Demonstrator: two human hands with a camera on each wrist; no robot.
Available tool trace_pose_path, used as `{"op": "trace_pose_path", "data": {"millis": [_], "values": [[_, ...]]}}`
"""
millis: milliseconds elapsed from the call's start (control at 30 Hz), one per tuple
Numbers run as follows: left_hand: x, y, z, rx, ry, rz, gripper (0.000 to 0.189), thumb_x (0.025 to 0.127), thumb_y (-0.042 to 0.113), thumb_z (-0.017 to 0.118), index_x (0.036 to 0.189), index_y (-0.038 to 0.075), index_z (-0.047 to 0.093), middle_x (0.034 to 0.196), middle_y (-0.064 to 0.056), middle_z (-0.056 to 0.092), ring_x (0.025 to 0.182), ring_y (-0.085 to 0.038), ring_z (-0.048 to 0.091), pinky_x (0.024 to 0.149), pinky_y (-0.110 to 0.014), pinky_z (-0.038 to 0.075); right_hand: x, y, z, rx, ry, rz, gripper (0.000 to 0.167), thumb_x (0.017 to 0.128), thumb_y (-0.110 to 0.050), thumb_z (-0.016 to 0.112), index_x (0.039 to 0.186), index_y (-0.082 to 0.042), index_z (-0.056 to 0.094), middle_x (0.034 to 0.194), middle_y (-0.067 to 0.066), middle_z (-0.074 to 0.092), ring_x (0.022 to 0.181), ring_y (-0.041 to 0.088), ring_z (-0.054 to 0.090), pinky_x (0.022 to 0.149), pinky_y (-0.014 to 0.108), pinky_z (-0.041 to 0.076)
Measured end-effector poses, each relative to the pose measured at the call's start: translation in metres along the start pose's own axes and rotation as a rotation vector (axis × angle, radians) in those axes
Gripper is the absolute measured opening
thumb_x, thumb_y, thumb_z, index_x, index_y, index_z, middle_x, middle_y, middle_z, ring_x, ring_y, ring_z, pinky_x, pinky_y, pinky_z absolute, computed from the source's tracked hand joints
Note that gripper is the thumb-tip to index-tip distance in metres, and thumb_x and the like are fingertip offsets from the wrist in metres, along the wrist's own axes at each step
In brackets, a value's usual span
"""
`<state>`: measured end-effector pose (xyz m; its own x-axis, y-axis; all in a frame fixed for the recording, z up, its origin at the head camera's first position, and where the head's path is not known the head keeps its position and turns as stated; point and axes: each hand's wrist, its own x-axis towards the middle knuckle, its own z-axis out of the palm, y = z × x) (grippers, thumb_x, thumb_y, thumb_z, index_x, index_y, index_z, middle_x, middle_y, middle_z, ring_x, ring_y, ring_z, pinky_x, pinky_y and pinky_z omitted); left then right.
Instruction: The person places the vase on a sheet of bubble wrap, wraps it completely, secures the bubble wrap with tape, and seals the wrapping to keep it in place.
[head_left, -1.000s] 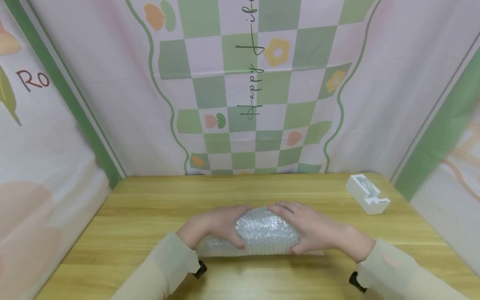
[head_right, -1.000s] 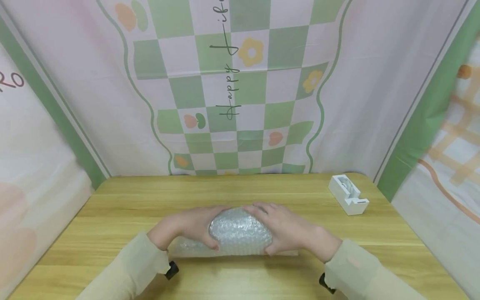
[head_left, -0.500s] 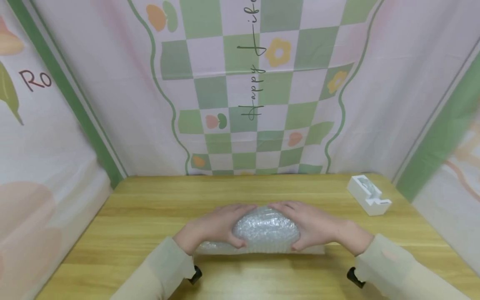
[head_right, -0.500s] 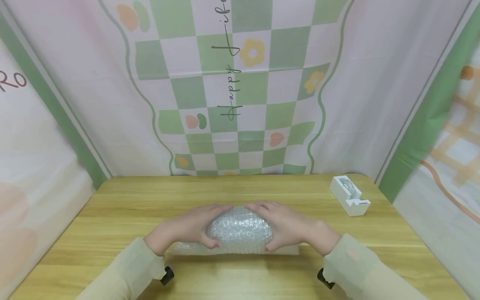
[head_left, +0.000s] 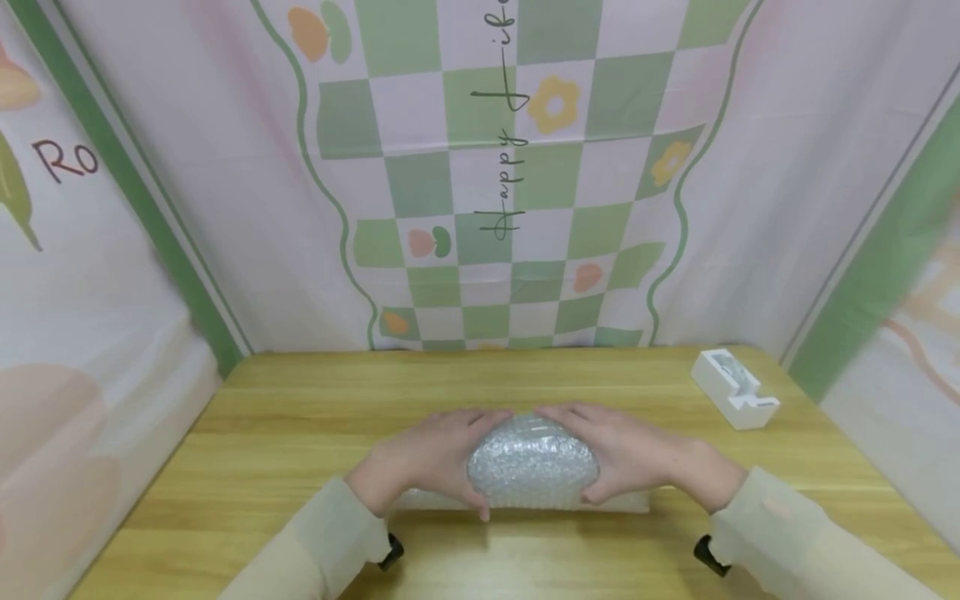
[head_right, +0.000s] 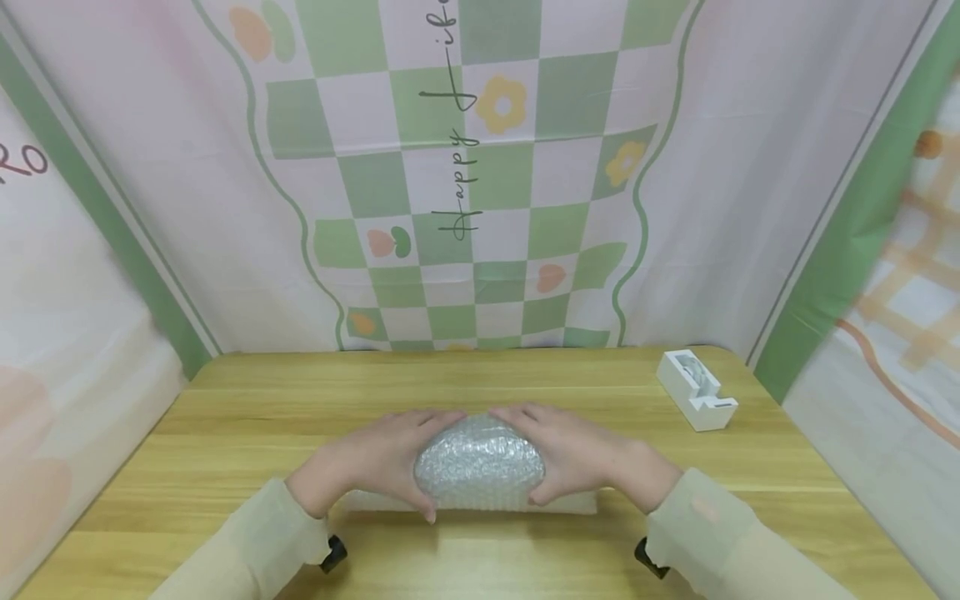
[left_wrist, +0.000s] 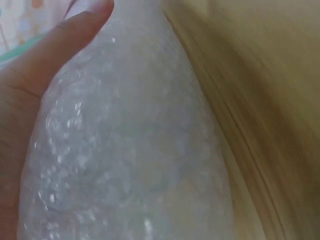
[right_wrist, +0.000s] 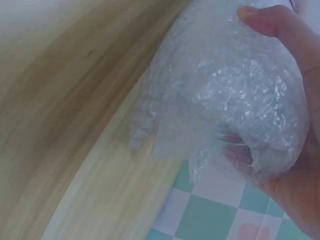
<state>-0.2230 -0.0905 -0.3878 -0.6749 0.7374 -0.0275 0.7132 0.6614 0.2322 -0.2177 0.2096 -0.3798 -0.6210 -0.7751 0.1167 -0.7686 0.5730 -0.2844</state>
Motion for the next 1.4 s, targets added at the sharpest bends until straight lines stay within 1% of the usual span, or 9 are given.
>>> {"op": "trace_pose_path", "data": {"millis": [200,333,467,633,700,833,1067,1233,1400], "values": [[-0.004,0.008,-0.001,0.138,0.023,-0.025,0.135,0.058,0.070,0.088,0.163,0.015,0.025,0.158,-0.012,0.041,0.142,-0.030,0.043,0.115,-0.051,0.038,-0.002,-0.003,0.002,0.001,-0.007,0.027,0.113,0.065,-0.028,0.091,0.159,-0.009,0.033,0.147,0.020,0.045,0.117,0.037,0.059,0.090,0.052,0.058],[-0.006,0.011,0.001,0.159,0.042,-0.036,0.137,0.056,0.070,0.088,0.163,0.015,0.024,0.157,-0.013,0.041,0.141,-0.031,0.043,0.114,-0.053,0.039,-0.002,-0.003,0.002,0.010,-0.002,0.024,0.111,0.065,-0.028,0.091,0.158,-0.007,0.034,0.143,0.018,0.047,0.115,0.034,0.060,0.089,0.050,0.058],[-0.008,0.011,0.003,0.133,0.064,-0.037,0.135,0.057,0.064,0.092,0.162,0.013,0.025,0.155,-0.013,0.043,0.139,-0.031,0.045,0.113,-0.052,0.040,0.000,-0.001,0.000,0.046,-0.015,0.032,0.111,0.065,-0.027,0.092,0.158,-0.008,0.035,0.141,0.017,0.049,0.114,0.033,0.061,0.088,0.049,0.058],[-0.008,0.009,0.003,0.080,0.091,-0.020,0.119,0.065,0.046,0.096,0.159,0.011,0.032,0.147,-0.011,0.051,0.126,-0.027,0.056,0.107,-0.045,0.048,0.002,-0.001,-0.003,0.085,-0.050,0.061,0.111,0.067,-0.029,0.092,0.159,-0.011,0.034,0.140,0.016,0.050,0.114,0.032,0.061,0.088,0.049,0.058],[-0.008,0.009,0.002,0.063,0.090,-0.018,0.114,0.067,0.042,0.095,0.159,0.011,0.034,0.144,-0.010,0.053,0.123,-0.026,0.059,0.104,-0.043,0.050,0.003,-0.001,-0.004,0.087,-0.061,0.069,0.110,0.067,-0.030,0.091,0.160,-0.012,0.034,0.140,0.015,0.050,0.114,0.032,0.061,0.089,0.048,0.058],[-0.007,0.008,-0.001,0.043,0.083,-0.009,0.110,0.068,0.039,0.094,0.157,0.011,0.035,0.143,-0.011,0.055,0.121,-0.026,0.060,0.102,-0.043,0.052,0.003,0.000,-0.005,0.088,-0.073,0.082,0.111,0.069,-0.032,0.091,0.160,-0.009,0.032,0.142,0.016,0.049,0.117,0.033,0.060,0.092,0.051,0.056],[-0.002,0.006,-0.001,0.025,0.050,-0.018,0.108,0.068,0.035,0.093,0.157,0.010,0.038,0.142,-0.013,0.056,0.120,-0.027,0.061,0.100,-0.043,0.053,0.001,0.001,-0.007,0.108,-0.085,0.090,0.114,0.072,-0.036,0.089,0.161,-0.004,0.026,0.151,0.024,0.044,0.125,0.041,0.055,0.099,0.058,0.051],[-0.001,0.004,-0.002,0.005,0.029,-0.021,0.108,0.068,0.035,0.093,0.157,0.010,0.038,0.142,-0.014,0.056,0.120,-0.028,0.061,0.099,-0.044,0.053,0.002,0.002,-0.009,0.116,-0.100,0.089,0.111,0.075,-0.037,0.088,0.161,-0.004,0.026,0.153,0.023,0.043,0.129,0.042,0.052,0.100,0.058,0.050],[-0.001,0.002,-0.002,-0.023,0.015,-0.031,0.109,0.068,0.035,0.093,0.158,0.011,0.036,0.145,-0.014,0.054,0.124,-0.030,0.058,0.102,-0.044,0.051,0.003,0.001,-0.012,0.109,-0.116,0.095,0.108,0.076,-0.037,0.087,0.160,-0.003,0.028,0.154,0.023,0.042,0.134,0.042,0.048,0.104,0.059,0.047]]}}
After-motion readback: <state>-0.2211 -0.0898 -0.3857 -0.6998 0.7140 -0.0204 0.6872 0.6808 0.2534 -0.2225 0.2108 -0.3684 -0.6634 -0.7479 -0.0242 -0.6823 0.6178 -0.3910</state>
